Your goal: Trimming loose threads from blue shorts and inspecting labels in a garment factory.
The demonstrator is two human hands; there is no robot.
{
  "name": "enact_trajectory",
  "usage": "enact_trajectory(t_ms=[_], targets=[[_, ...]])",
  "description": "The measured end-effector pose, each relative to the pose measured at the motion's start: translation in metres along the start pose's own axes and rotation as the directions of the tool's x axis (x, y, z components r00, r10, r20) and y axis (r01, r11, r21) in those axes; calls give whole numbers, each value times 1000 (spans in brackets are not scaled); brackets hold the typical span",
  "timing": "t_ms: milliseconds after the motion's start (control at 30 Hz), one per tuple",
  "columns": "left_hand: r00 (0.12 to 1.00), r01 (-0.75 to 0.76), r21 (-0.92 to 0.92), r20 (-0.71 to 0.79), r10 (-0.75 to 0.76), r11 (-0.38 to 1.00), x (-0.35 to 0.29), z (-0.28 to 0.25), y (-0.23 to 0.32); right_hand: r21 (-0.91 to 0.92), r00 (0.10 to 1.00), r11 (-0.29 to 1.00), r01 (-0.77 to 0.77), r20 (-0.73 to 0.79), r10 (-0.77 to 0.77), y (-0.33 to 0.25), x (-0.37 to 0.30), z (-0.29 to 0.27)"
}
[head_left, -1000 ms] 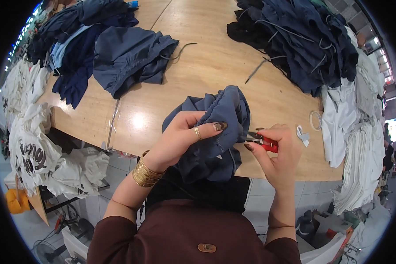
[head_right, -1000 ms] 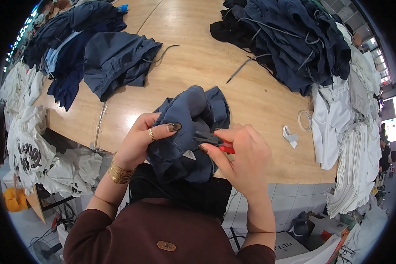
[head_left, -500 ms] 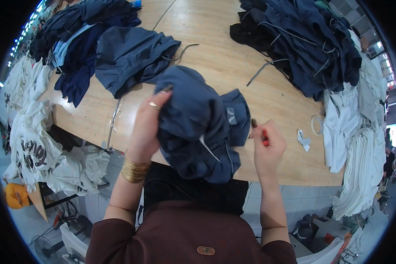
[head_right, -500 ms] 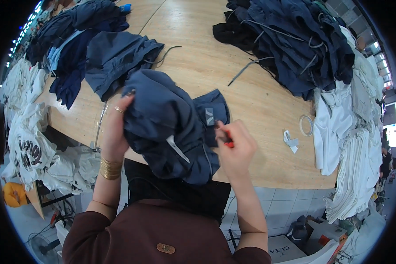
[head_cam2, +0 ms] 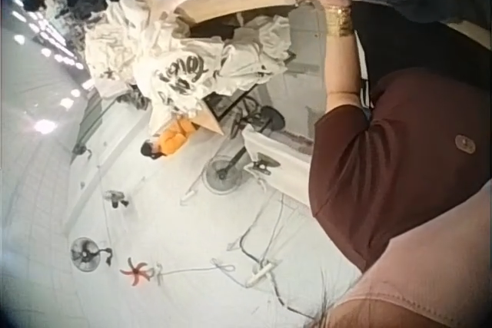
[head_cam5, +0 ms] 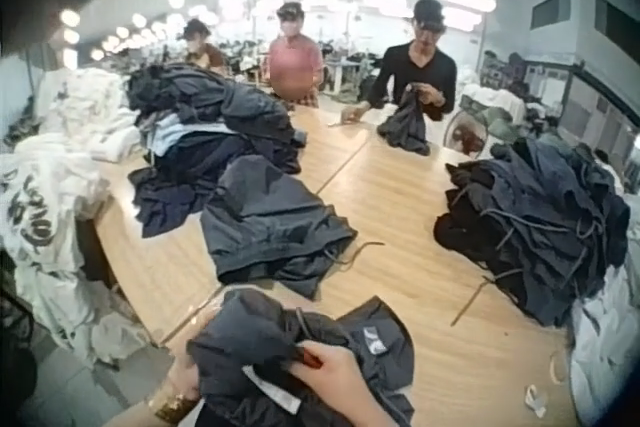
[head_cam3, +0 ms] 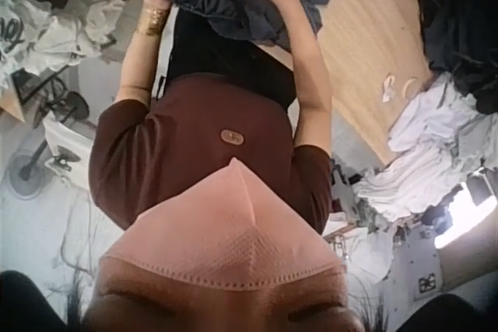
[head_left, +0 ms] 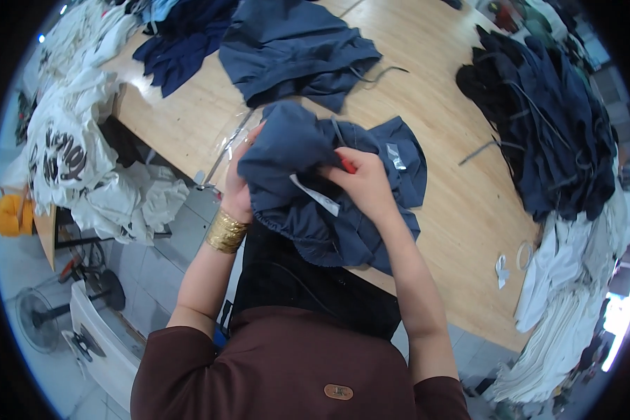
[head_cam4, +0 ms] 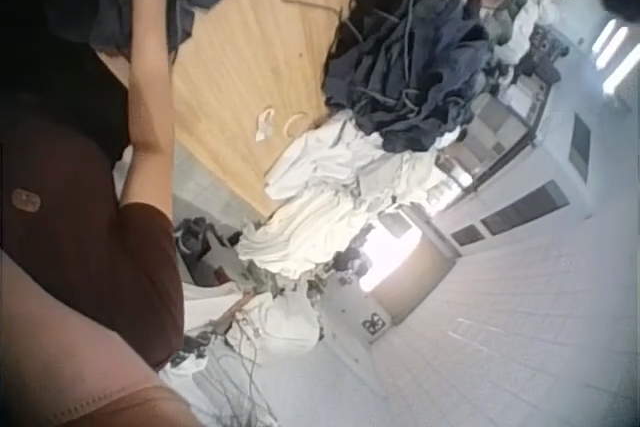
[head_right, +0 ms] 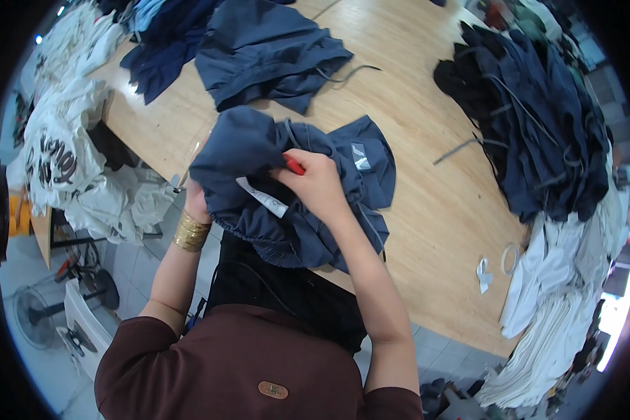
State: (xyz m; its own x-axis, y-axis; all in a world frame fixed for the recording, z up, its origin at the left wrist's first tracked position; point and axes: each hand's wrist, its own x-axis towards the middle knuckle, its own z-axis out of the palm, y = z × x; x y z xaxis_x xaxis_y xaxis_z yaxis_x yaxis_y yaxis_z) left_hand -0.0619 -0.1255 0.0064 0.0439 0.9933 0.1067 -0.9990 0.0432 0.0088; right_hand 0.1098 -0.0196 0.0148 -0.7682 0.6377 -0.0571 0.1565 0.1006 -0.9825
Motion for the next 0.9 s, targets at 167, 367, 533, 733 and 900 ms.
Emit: enact_trajectory(t_ms=[167, 367, 533, 733, 900], targets=[[991, -35, 126, -126, 51, 991, -16, -31, 10, 363, 972, 926, -103, -160, 171, -21, 5, 5], [855, 175, 659, -471, 219, 732, -39, -1, -13, 277, 937, 960, -28, -327, 121, -43, 5, 17], [815, 98, 629, -495, 301, 771, -22, 25, -24, 345, 921, 937, -56, -346, 182, -69, 1, 16], [898, 3, 506, -381, 221, 862, -27, 17, -27, 517, 903, 853, -74, -328, 277, -86, -2, 12], [931, 17, 467, -330, 157, 884, -23, 39, -43, 112, 911, 994, 1, -409, 45, -79, -8, 5]])
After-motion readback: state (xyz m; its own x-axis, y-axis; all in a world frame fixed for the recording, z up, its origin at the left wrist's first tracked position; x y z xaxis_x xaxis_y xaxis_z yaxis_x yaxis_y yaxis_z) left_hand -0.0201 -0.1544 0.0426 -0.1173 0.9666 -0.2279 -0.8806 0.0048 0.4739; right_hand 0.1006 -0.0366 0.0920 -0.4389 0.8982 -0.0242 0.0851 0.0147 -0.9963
